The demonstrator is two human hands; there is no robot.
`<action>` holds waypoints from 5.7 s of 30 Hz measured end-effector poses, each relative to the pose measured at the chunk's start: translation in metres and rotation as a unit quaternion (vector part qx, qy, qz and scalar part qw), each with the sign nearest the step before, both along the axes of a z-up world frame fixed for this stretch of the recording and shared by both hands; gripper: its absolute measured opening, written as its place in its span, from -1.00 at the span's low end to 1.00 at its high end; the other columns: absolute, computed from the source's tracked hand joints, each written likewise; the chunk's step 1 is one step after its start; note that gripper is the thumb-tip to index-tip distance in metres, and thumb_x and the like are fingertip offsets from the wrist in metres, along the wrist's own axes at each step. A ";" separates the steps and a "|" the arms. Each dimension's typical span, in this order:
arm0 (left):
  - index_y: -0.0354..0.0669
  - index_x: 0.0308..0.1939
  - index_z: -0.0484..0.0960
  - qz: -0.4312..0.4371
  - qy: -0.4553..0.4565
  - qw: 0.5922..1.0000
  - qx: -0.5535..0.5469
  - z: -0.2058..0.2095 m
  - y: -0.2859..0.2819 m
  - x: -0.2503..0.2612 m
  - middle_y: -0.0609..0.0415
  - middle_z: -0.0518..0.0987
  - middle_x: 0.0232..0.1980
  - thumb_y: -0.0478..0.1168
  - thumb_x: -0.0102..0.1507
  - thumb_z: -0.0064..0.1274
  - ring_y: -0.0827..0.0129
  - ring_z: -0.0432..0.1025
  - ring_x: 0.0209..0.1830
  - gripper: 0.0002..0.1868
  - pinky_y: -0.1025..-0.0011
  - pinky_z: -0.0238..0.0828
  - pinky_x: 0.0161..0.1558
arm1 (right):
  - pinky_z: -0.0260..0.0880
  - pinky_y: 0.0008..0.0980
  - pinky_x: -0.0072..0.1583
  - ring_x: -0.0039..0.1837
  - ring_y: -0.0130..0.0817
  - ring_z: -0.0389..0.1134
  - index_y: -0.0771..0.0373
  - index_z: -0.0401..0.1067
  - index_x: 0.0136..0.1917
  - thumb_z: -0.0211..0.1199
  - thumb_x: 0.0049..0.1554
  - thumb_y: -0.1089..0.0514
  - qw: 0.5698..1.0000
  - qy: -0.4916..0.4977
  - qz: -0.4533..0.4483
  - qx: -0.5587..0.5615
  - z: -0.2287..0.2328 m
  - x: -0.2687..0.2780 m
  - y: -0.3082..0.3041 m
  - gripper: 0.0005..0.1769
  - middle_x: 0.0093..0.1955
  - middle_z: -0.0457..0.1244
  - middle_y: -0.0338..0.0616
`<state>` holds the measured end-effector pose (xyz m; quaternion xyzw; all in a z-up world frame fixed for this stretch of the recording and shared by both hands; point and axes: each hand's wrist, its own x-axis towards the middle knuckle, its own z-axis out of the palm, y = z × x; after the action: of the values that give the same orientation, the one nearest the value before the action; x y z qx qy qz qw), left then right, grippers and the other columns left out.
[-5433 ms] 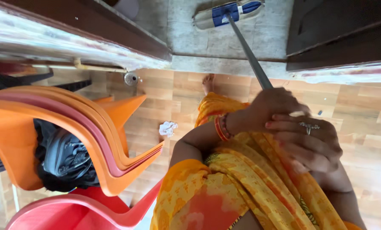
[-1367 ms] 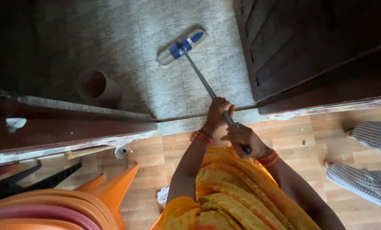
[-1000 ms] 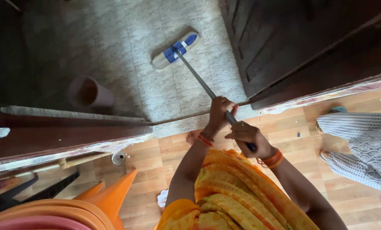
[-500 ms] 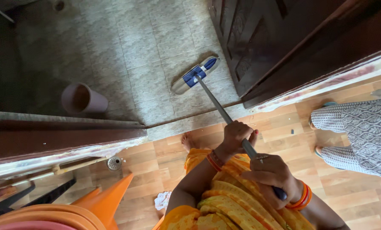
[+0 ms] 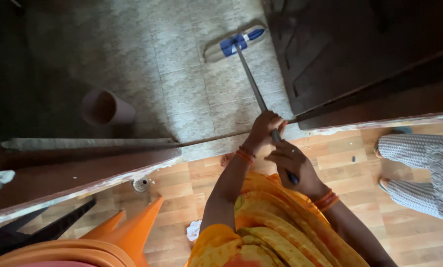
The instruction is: The person mops a tiled floor using a blue flat mop, moving it back and forth across the surface. A bucket of water is visible nearby, and the person occasionally steps around it while continuing to clean the area.
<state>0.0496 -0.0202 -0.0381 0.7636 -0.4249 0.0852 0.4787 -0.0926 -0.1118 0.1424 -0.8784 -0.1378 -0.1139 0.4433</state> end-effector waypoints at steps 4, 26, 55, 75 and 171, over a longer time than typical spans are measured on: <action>-0.10 -0.46 0.54 -0.023 -0.006 0.988 0.151 -0.080 0.009 0.056 0.02 0.52 -0.37 -0.29 0.11 0.20 0.09 0.46 -0.16 -0.88 0.09 0.37 0.10 | 0.36 -0.01 0.38 0.30 0.02 0.36 0.25 0.54 0.07 0.33 0.08 0.27 0.997 0.037 -0.003 -0.068 -0.073 0.031 0.000 -0.74 0.18 0.35 0.01; -0.03 -0.34 0.56 -0.022 0.092 0.992 -0.078 0.114 -0.018 -0.133 0.12 0.57 -0.34 -0.18 0.20 0.19 0.14 0.46 -0.27 -0.89 0.23 0.33 -0.04 | 0.52 -0.25 -0.14 -0.17 -0.09 0.50 0.36 0.54 -0.10 0.28 -0.02 0.26 0.990 -0.091 0.087 -0.056 0.075 -0.093 -0.064 -0.81 -0.14 0.43 0.09; -0.14 -0.33 0.56 -0.035 0.032 0.996 0.079 -0.078 0.030 0.035 -0.04 0.53 -0.20 -0.35 -0.18 0.23 0.05 0.42 0.04 -0.65 0.13 0.32 0.15 | 0.43 -0.16 0.23 0.43 0.08 0.29 0.27 0.54 -0.01 0.31 0.09 0.32 0.996 -0.006 0.069 -0.048 -0.138 0.033 -0.014 -0.84 0.24 0.32 0.07; -0.08 -0.32 0.59 -0.006 0.074 0.994 -0.084 0.129 -0.002 -0.135 0.09 0.57 -0.40 -0.25 0.20 0.17 0.15 0.46 -0.36 -0.93 0.23 0.36 -0.14 | 0.51 -0.24 -0.14 -0.15 -0.09 0.49 0.46 0.49 0.00 0.13 -0.07 0.35 0.978 -0.165 0.129 -0.022 0.072 -0.071 -0.043 -0.66 -0.12 0.41 0.21; -0.03 -0.31 0.54 0.138 0.067 0.988 -0.002 0.052 0.034 -0.120 0.09 0.50 -0.31 -0.24 0.13 0.16 0.15 0.44 -0.13 -0.89 0.21 0.38 0.05 | 0.48 -0.27 -0.11 -0.02 -0.11 0.51 0.22 0.52 -0.26 0.25 0.05 0.21 0.974 -0.119 0.170 -0.093 0.007 -0.031 -0.010 -0.91 -0.23 0.39 -0.10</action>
<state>-0.0705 0.0140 0.0137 0.8183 -0.2820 0.1001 0.4908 -0.1238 -0.1214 0.1496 -0.8597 -0.3470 -0.1277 0.3524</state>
